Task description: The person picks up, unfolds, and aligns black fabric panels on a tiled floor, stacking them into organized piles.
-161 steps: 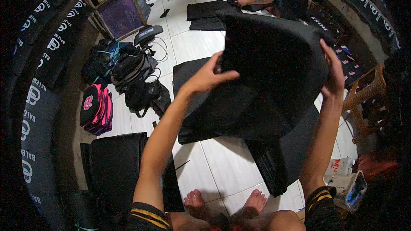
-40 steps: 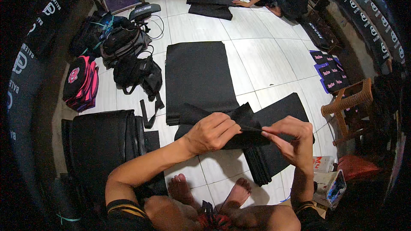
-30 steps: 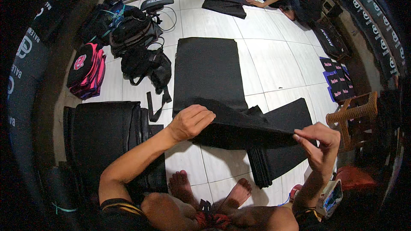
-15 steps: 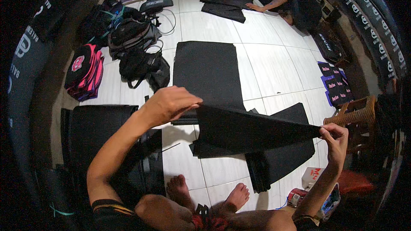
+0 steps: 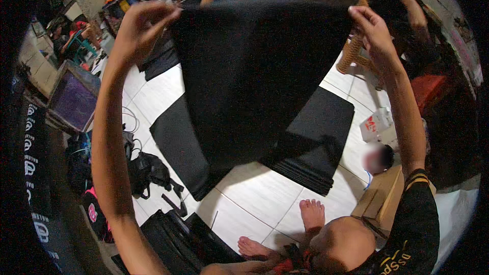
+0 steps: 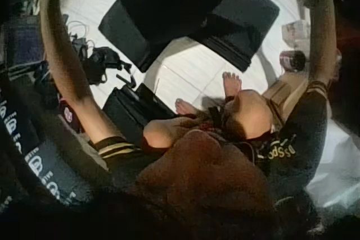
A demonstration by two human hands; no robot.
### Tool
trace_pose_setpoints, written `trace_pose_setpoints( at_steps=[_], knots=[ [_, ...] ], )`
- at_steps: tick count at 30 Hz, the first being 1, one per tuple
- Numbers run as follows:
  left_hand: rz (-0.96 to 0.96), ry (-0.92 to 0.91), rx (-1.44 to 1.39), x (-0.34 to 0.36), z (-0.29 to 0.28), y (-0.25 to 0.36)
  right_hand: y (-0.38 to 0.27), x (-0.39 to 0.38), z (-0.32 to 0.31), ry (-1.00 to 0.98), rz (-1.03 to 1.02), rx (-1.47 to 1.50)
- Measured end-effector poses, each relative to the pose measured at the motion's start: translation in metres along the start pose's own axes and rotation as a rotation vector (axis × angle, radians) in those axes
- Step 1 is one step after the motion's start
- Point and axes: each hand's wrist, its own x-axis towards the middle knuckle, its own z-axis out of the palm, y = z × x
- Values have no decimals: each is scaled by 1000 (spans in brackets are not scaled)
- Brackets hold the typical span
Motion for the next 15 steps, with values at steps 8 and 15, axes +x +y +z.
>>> trace_pose_setpoints(
  at_steps=[8,15],
  knots=[
    [7,96,23,168,126,-7,20,42,-122,355,-159,-148],
    [80,184,-74,167,222,-5,33,-3,-162,372,-268,-333]
  ],
)
